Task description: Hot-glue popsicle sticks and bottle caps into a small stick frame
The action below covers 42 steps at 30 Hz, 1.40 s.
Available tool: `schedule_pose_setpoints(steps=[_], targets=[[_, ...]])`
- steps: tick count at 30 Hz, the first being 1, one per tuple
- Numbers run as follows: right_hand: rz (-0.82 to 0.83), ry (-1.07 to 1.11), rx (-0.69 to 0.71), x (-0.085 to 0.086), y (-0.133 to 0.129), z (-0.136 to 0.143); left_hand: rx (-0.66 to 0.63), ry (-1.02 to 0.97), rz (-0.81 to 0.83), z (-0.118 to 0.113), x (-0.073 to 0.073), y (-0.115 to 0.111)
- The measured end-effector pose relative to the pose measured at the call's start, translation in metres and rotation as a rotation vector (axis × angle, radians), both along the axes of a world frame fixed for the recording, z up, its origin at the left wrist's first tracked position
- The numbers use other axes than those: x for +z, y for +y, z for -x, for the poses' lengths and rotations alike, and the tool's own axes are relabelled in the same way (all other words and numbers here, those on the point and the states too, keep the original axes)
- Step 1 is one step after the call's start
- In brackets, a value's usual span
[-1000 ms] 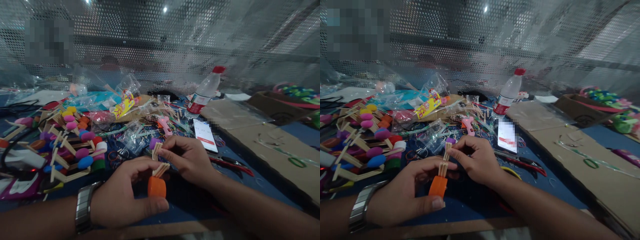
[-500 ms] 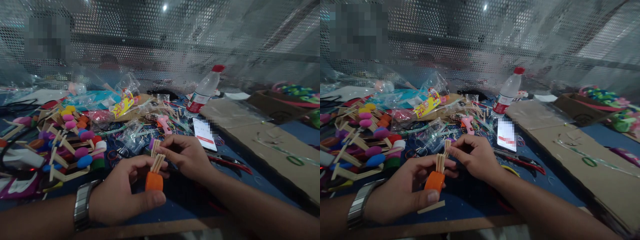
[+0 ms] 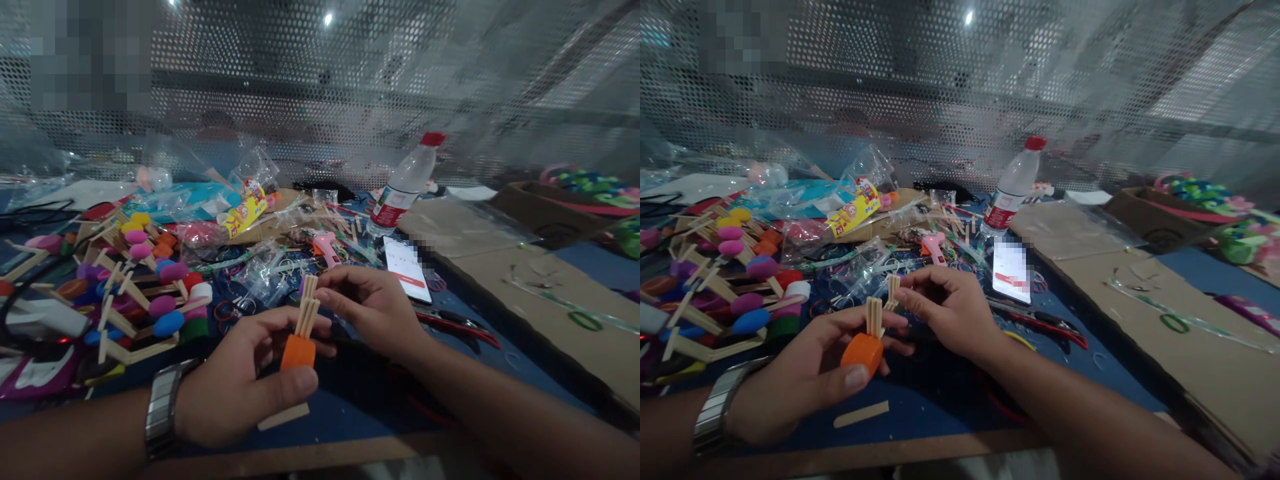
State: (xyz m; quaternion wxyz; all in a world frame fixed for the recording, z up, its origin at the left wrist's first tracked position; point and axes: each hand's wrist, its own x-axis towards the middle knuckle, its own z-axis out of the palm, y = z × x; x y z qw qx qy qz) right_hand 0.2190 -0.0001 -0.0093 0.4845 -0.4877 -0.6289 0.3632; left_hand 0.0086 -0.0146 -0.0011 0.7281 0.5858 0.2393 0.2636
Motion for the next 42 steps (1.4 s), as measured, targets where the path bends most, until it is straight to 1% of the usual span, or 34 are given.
schedule_pose_setpoints(steps=[4, 6, 8, 11, 13, 14, 17, 19, 22, 25, 30, 33, 38, 42], targets=[[-0.082, 0.107, -0.082, -0.001, 0.001, -0.005, 0.028, -0.171, 0.067, 0.003, 0.001, 0.001], [-0.102, 0.150, -0.062, -0.002, 0.001, -0.008, 0.032, -0.218, 0.101, 0.003, 0.001, 0.003], [-0.106, 0.138, 0.046, -0.003, 0.001, -0.010, 0.019, -0.237, 0.128, 0.004, 0.001, 0.004], [-0.052, 0.116, 0.248, -0.002, -0.002, -0.012, 0.016, -0.251, 0.121, 0.004, 0.001, 0.006], [0.006, 0.133, 0.328, 0.000, -0.004, -0.011, 0.023, -0.265, 0.106, 0.003, 0.001, 0.007], [0.029, 0.145, 0.343, 0.001, -0.005, -0.011, 0.016, -0.269, 0.105, 0.003, 0.002, 0.007], [0.050, 0.188, 0.335, 0.003, -0.004, -0.010, -0.021, -0.272, 0.132, 0.004, 0.002, 0.008], [0.047, 0.224, 0.307, 0.005, -0.003, -0.010, -0.004, -0.296, 0.145, 0.004, 0.002, 0.009], [0.048, 0.250, 0.269, 0.006, -0.002, -0.008, 0.061, -0.346, 0.130, 0.004, 0.001, 0.009], [0.039, 0.272, 0.276, 0.006, -0.002, -0.006, 0.138, -0.362, 0.123, 0.002, 0.000, 0.010], [0.050, 0.288, 0.307, 0.005, -0.003, -0.001, 0.310, -0.246, 0.158, -0.003, -0.002, 0.011], [0.060, 0.290, 0.323, 0.002, -0.002, 0.001, 0.378, -0.196, 0.177, -0.005, -0.002, 0.012], [0.063, 0.293, 0.326, -0.002, -0.001, 0.000, 0.404, -0.236, 0.205, -0.008, -0.001, 0.011], [0.046, 0.308, 0.348, -0.003, -0.002, -0.001, 0.407, -0.214, 0.192, -0.008, 0.000, 0.011]])
